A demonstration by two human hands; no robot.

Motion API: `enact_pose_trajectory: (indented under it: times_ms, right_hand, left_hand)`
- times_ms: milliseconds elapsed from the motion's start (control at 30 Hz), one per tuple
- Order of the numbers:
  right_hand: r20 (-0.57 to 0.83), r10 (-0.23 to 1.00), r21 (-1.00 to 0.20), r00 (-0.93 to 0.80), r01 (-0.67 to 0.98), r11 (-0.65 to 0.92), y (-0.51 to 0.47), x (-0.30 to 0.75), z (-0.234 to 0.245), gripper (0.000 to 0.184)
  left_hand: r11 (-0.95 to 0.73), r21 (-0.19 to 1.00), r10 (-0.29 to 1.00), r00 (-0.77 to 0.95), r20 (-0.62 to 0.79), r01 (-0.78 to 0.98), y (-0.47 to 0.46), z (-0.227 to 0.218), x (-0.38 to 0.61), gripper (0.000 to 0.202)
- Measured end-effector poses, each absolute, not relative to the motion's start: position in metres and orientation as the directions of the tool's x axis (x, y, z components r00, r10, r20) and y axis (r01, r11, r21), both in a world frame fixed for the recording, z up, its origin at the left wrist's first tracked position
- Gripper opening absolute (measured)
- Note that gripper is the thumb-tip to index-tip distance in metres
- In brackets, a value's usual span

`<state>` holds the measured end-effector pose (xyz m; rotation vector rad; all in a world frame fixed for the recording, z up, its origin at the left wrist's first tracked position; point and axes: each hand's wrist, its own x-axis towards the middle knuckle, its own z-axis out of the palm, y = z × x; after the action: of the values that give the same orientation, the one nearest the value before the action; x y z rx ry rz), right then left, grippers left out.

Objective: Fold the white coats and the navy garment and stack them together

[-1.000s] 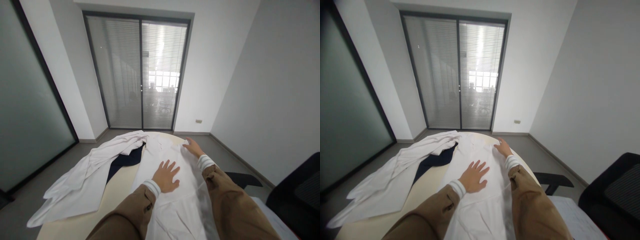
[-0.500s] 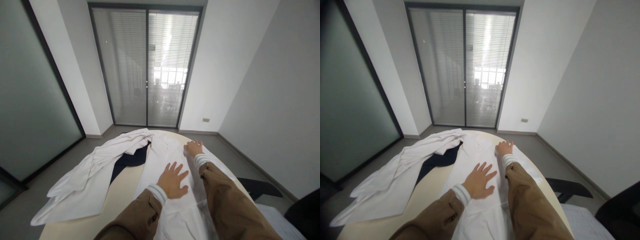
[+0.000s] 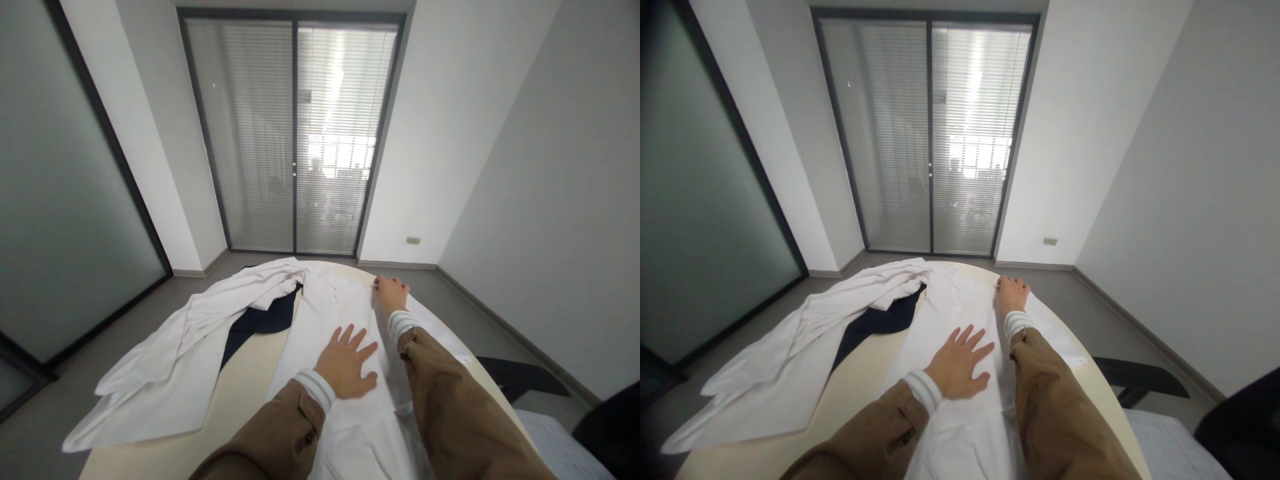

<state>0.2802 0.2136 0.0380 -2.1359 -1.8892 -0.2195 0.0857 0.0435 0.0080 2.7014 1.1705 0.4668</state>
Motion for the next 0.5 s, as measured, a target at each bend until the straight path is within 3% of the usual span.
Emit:
enact_pose_trajectory:
  times_ms: [133,233,367,433,500]
  right_hand:
    - [0.303,0.943,-0.124,0.135,0.987,-0.102,0.207,0.279,0.032,0.040]
    - [0.276,0.925,-0.189,0.261,0.958,-0.214,0.202,0.286,0.035,0.055]
    - [0.082,0.894,-0.343,0.440,0.855,-0.389,0.193,0.311,0.051,0.072]
    - [-0.027,0.907,-0.375,0.420,0.837,-0.399,0.187,0.325,0.060,0.071]
    - [-0.110,0.929,-0.399,0.354,0.840,-0.367,0.180,0.337,0.066,0.055]
  left_hand:
    - [-0.683,0.263,0.730,0.648,0.216,0.682,0.044,0.007,0.086,0.067]
    - [-0.678,0.267,0.735,0.645,0.210,0.685,0.044,0.005,0.087,0.067]
    - [-0.669,0.274,0.743,0.638,0.206,0.691,0.043,0.004,0.089,0.067]
    - [-0.664,0.275,0.747,0.635,0.199,0.695,0.043,0.003,0.089,0.067]
    - [-0.661,0.276,0.749,0.633,0.195,0.698,0.042,0.004,0.089,0.067]
